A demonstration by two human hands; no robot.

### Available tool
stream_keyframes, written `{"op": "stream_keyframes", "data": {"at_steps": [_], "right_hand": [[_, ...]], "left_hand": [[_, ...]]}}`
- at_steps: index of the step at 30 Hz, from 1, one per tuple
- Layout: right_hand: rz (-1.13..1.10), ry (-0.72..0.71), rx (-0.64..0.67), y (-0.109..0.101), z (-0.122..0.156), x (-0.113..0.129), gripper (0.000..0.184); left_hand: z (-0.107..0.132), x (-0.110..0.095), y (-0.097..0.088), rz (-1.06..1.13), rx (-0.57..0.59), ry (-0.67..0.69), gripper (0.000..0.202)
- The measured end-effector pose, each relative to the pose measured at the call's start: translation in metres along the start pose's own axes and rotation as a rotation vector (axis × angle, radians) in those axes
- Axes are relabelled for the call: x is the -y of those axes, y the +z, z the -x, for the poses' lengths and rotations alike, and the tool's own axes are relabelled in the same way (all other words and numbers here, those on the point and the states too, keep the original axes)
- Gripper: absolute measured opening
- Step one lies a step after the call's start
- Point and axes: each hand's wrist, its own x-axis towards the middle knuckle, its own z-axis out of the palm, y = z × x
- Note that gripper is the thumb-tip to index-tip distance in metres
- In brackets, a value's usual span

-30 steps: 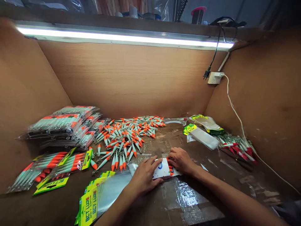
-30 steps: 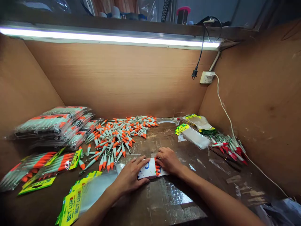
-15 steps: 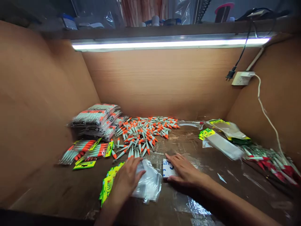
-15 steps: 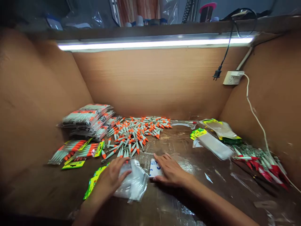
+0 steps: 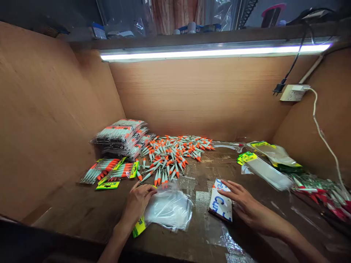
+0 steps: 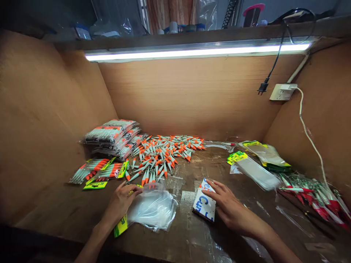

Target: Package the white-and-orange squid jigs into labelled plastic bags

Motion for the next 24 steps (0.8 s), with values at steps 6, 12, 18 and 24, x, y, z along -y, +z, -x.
{"op": "stream_keyframes", "data": {"at_steps": [6, 12, 18, 24], "right_hand": [[-0.104, 0.082, -0.243, 0.027, -0.007, 0.048, 0.059], [-0.502, 0.174, -0.455, 0.043, -0.055, 0.080, 0.075], [-0.896, 0.289, -0.648, 0.051, -0.061, 0.056, 0.046], [-0.553, 0.389, -0.559, 0.069, -0.028, 0.039, 0.073]], "left_hand": [[-0.030, -0.033, -0.017, 0.065, 0.000, 0.158, 0.031], [-0.069, -0.113, -0.019, 0.188, 0.213, 0.457, 0.030], [-0.083, -0.132, 0.027, 0.681, 0.493, 0.251, 0.031], [-0.086, -0.117, 0.046, 0.617, 0.489, 0.235, 0.039]]}}
